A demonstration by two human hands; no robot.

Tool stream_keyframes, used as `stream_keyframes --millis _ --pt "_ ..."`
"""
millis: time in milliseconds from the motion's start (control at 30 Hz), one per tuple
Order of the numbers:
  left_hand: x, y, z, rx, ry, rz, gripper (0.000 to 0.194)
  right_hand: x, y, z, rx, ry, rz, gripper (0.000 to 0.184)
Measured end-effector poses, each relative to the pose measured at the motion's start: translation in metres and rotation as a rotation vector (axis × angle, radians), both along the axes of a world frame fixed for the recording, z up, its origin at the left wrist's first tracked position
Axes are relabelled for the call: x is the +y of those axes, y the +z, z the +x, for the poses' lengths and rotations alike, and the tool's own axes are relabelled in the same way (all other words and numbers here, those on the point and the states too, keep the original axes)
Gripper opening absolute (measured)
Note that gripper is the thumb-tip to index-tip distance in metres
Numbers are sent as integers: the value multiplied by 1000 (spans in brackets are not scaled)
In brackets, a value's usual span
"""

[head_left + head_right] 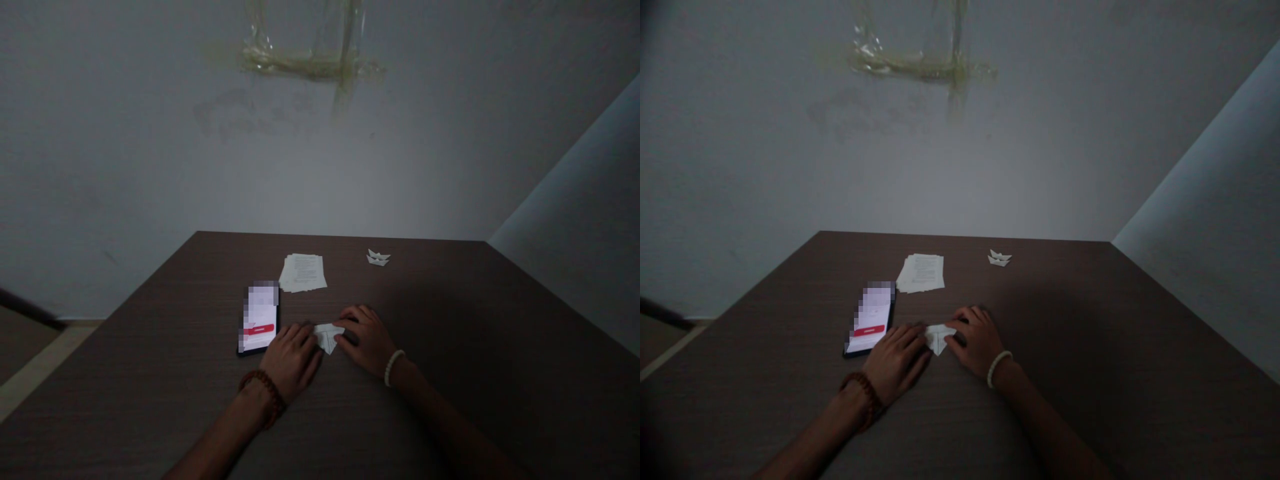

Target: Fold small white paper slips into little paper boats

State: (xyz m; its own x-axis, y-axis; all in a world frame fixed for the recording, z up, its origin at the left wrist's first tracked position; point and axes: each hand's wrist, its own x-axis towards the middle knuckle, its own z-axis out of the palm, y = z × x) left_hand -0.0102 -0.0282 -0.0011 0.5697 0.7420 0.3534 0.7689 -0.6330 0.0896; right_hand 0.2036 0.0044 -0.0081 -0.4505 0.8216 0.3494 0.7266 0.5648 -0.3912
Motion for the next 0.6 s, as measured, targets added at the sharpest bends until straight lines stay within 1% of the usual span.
stream_keyframes --millis 100,200,333,600 --pt "2 -2 2 -23 11 -15 17 0 1 -1 -1 -9 -5 27" --pt "6 -7 4 -39 37 -23 17 0 0 -1 -3 -20 -5 32" --pt "10 -13 6 -88 71 -38 15 0 0 -1 2 -20 1 29" --pt "12 -13 5 -180 90 -62 14 1 -1 -3 32 -31 -13 23"
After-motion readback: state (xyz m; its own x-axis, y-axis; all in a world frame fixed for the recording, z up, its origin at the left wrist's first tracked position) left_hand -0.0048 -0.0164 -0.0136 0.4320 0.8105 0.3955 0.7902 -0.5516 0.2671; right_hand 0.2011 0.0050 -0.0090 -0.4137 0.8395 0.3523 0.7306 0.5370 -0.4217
